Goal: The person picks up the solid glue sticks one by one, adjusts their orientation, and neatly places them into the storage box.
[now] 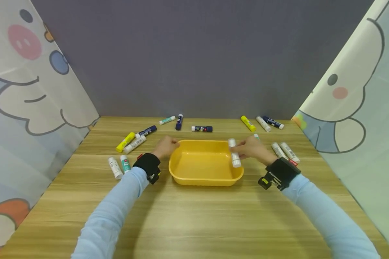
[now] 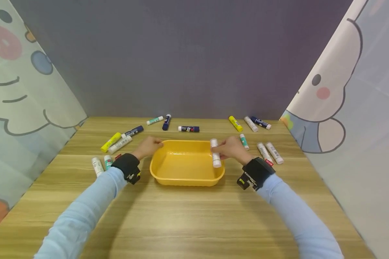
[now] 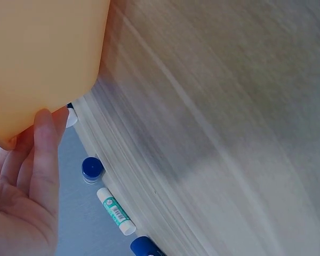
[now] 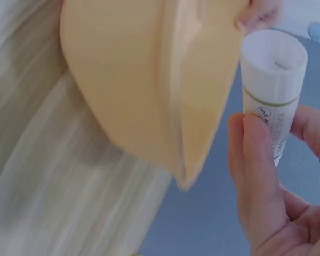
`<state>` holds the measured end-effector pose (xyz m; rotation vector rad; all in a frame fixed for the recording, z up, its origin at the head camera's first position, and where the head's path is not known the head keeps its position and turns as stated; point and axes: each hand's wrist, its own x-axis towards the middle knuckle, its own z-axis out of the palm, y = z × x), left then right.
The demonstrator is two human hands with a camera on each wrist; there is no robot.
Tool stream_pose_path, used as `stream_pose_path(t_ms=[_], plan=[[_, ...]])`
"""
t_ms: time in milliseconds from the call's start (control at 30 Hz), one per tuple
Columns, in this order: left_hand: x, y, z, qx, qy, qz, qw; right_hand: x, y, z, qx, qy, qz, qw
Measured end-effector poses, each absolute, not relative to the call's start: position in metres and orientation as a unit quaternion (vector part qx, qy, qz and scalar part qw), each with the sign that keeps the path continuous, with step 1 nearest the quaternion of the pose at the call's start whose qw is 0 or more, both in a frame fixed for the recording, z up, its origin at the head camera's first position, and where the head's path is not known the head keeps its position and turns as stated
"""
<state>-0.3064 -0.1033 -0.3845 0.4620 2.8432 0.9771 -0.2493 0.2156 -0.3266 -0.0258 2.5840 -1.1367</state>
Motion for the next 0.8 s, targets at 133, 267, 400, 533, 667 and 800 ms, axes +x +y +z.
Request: stream_pose_path(t_ms=[133,267,400,533,667,800], plan=[[-0.305,-0.104,-0.383,0.155,0.932,0.324,0.047,-0.253,0.198,-0.333,-0.028,0.908,-0.379,0.175],[-0.304,-0.103,-0.381,0.155,0.932,0.322,0.051,-0.256,0.185,-0.337,-0.039,0.906,-0.373,0.199],[-0.304,-0.101,-0.379,0.159,0.932,0.319,0.057,-0.26,0.18,-0.339,-0.028,0.893,-0.386,0.228],[-0.305,-0.1,-0.38,0.159,0.933,0.316,0.059,-0.267,0.176,-0.34,-0.015,0.884,-0.395,0.251],[-0.306,-0.1,-0.382,0.16,0.932,0.32,0.057,-0.274,0.171,-0.341,-0.005,0.882,-0.393,0.259],[-0.306,-0.102,-0.382,0.161,0.931,0.324,0.056,-0.282,0.163,-0.345,0.009,0.887,-0.378,0.264]])
